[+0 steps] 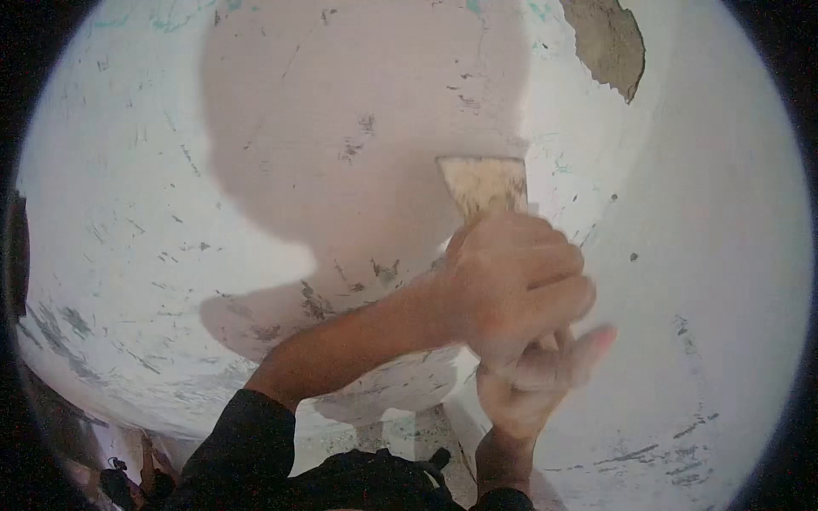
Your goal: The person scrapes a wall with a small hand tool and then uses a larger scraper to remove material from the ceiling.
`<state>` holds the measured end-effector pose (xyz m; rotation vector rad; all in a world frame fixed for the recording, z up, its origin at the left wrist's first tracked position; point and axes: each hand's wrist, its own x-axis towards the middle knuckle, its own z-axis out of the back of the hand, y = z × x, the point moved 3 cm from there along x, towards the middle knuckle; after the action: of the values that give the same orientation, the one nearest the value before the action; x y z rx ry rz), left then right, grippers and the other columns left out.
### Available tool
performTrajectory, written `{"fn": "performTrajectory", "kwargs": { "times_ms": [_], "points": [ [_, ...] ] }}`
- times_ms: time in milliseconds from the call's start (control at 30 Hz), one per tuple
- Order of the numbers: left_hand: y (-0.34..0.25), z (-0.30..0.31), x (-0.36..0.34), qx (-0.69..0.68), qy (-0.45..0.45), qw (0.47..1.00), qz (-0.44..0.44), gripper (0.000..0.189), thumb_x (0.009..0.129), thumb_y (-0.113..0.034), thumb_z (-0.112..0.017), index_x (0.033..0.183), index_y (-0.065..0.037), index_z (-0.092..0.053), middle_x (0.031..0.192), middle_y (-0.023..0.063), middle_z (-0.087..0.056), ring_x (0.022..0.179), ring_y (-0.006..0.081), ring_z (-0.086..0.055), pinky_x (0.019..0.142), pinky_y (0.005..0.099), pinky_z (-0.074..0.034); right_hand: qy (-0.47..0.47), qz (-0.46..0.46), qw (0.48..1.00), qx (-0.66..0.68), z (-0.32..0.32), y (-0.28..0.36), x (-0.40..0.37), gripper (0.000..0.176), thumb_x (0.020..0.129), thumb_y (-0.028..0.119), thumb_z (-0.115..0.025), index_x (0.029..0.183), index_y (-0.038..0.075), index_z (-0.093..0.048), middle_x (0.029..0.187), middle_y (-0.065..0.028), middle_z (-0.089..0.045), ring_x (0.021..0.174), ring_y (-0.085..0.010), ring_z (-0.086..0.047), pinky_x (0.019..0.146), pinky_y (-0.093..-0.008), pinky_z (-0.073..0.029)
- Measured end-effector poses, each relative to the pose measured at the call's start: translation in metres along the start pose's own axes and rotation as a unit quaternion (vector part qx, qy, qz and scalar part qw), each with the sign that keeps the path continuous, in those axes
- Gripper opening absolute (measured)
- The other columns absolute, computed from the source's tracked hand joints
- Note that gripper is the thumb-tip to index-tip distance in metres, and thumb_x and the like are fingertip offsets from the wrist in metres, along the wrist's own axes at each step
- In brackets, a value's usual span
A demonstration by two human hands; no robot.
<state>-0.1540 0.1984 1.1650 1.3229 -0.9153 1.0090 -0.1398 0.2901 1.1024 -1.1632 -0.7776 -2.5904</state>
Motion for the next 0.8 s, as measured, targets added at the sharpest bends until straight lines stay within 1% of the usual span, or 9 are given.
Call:
{"fn": "performTrajectory", "kwargs": {
  "times_ms": [100,167,233,267,400,433,500,700,800],
  "points": [
    [0.032,-0.010,-0.010,0.104,-0.018,0.993,0.053,0.034,0.068,-0.027,-0.060,0.044,-0.011,-0.042,0.040,0.0020,-0.039,0.030,0.0157,-0.038,0.032,0.0305,-0.032,0.025,0.021,0.999,-0.034,0.001,-0.012,-0.016,0.034,0.077,0.007,-0.057,0.108,-0.003,-0.048,0.089,-0.0151,-0.060,0.088,-0.0245,-0.060,0.090,-0.0377,-0.039],
    [0.031,-0.003,-0.008,0.065,0.007,0.996,0.056,0.030,0.071,-0.024,-0.058,0.050,-0.010,-0.043,0.045,0.0024,-0.037,0.035,0.0186,-0.040,0.033,0.0324,-0.032,0.024,-0.142,0.989,0.045,-0.012,0.007,-0.004,0.034,0.077,0.006,-0.057,0.110,-0.001,-0.048,0.090,-0.0162,-0.060,0.089,-0.0240,-0.060,0.093,-0.0342,-0.036],
    [0.014,-0.001,-0.005,0.007,0.019,0.999,0.045,0.031,0.070,-0.023,-0.061,0.049,-0.008,-0.042,0.044,0.0035,-0.036,0.034,0.0194,-0.039,0.034,0.0317,-0.031,-0.279,0.072,0.944,0.159,0.002,0.028,-0.010,0.008,0.076,0.005,-0.057,0.081,-0.002,-0.055,0.065,-0.0135,-0.058,0.059,-0.0216,-0.057,0.075,-0.0307,-0.044],
    [0.006,0.001,-0.005,-0.002,0.004,0.999,0.044,0.033,0.070,-0.024,-0.060,0.049,-0.009,-0.040,0.043,0.0034,-0.036,0.033,0.0192,-0.037,0.033,0.0317,-0.030,-0.285,0.075,0.942,0.158,0.003,0.026,-0.007,0.008,0.076,0.005,-0.057,0.081,-0.002,-0.055,0.065,-0.0135,-0.058,0.059,-0.0216,-0.057,0.075,-0.0307,-0.044],
    [0.046,-0.010,-0.005,0.064,0.036,0.994,0.083,0.032,0.070,-0.026,-0.057,0.048,-0.011,-0.039,0.044,0.0022,-0.033,0.033,0.0180,-0.034,0.033,0.0311,-0.028,-0.049,-0.143,0.981,0.124,-0.008,0.008,0.009,0.013,0.078,0.002,-0.054,0.087,-0.006,-0.060,0.072,-0.0136,-0.061,0.083,-0.0230,-0.061,0.082,-0.0348,-0.043],
    [0.040,-0.005,0.001,0.066,0.034,0.994,0.078,0.032,0.070,-0.026,-0.057,0.048,-0.011,-0.039,0.044,0.0022,-0.033,0.033,0.0180,-0.034,0.033,0.0311,-0.028,-0.052,-0.139,0.981,0.125,-0.004,0.010,0.005,0.013,0.078,0.002,-0.054,0.087,-0.006,-0.060,0.072,-0.0136,-0.061,0.083,-0.0230,-0.061,0.082,-0.0348,-0.043],
    [0.015,0.000,0.003,0.026,0.017,0.999,0.022,0.036,0.071,-0.025,-0.059,0.047,-0.010,-0.038,0.043,0.0027,-0.034,0.033,0.0187,-0.034,0.033,0.0312,-0.028,-0.191,0.149,0.966,0.091,0.012,0.026,-0.009,0.010,0.077,0.001,-0.054,0.082,-0.006,-0.059,0.065,-0.0126,-0.059,0.061,-0.0205,-0.058,0.058,-0.0326,-0.044],
    [0.045,-0.013,-0.001,0.078,-0.007,0.994,0.080,0.038,0.068,-0.023,-0.063,0.045,-0.010,-0.036,0.040,0.0023,-0.035,0.031,0.0179,-0.034,0.032,0.0316,-0.028,-0.062,-0.034,0.995,0.064,-0.009,0.004,0.010,0.018,0.077,0.003,-0.056,0.093,-0.006,-0.057,0.062,-0.0141,-0.056,0.058,-0.0202,-0.057,0.056,-0.0287,-0.043],
    [0.018,-0.006,0.002,0.048,0.028,0.997,0.062,0.039,0.073,-0.024,-0.061,0.044,-0.010,-0.038,0.040,0.0027,-0.036,0.031,0.0189,-0.035,0.032,0.0313,-0.028,-0.262,0.116,0.953,0.102,0.002,0.018,-0.003,0.012,0.076,0.000,-0.057,0.068,-0.008,-0.053,0.050,-0.0070,-0.052,0.049,-0.0069,-0.040,0.045,-0.0252,-0.033]
  ]
}}
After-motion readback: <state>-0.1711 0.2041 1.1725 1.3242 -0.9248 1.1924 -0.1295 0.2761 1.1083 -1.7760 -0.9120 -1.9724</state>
